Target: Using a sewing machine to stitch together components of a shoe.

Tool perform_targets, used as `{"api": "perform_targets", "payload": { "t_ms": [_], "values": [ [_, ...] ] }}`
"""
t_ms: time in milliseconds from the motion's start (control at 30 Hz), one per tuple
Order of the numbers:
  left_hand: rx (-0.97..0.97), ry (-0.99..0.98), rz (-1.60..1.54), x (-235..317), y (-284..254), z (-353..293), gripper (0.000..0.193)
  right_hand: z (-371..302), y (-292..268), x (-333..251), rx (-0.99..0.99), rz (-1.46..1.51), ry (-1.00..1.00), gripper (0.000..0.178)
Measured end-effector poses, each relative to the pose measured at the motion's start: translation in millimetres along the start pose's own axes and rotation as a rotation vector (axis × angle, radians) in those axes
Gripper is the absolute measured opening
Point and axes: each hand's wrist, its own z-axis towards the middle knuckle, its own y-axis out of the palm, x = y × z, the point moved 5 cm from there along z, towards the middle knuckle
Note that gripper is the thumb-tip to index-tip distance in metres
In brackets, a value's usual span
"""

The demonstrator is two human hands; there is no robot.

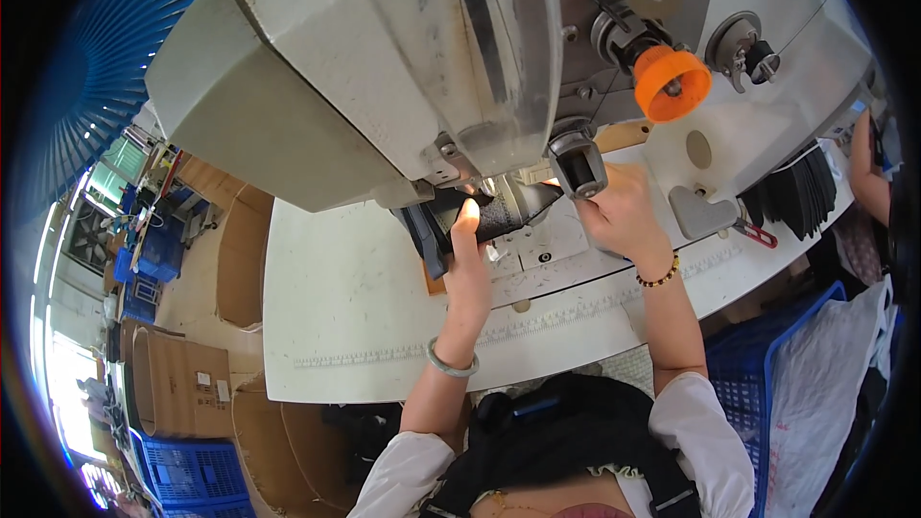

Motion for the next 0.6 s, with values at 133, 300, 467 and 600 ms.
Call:
{"api": "perform_targets", "payload": {
  "t_ms": [133,300,467,600],
  "values": [
    [0.066,0.464,0.259,18,-4,-4,0.019,0,0,0,-0.006,0.005,0.004,0.035],
    [0.003,0.347,0.125,12,-2,2,0.016,1,0,1,-0.003,0.026,0.018,0.036],
    [0.024,0.656,0.455,23,0,6,0.035,2,2,2,0.001,0.004,0.033,0.038],
    [-0.074,-0.047,-0.344,-3,1,19,0.015,5,5,5,-0.032,0.015,0.074,0.037]
  ]
}}
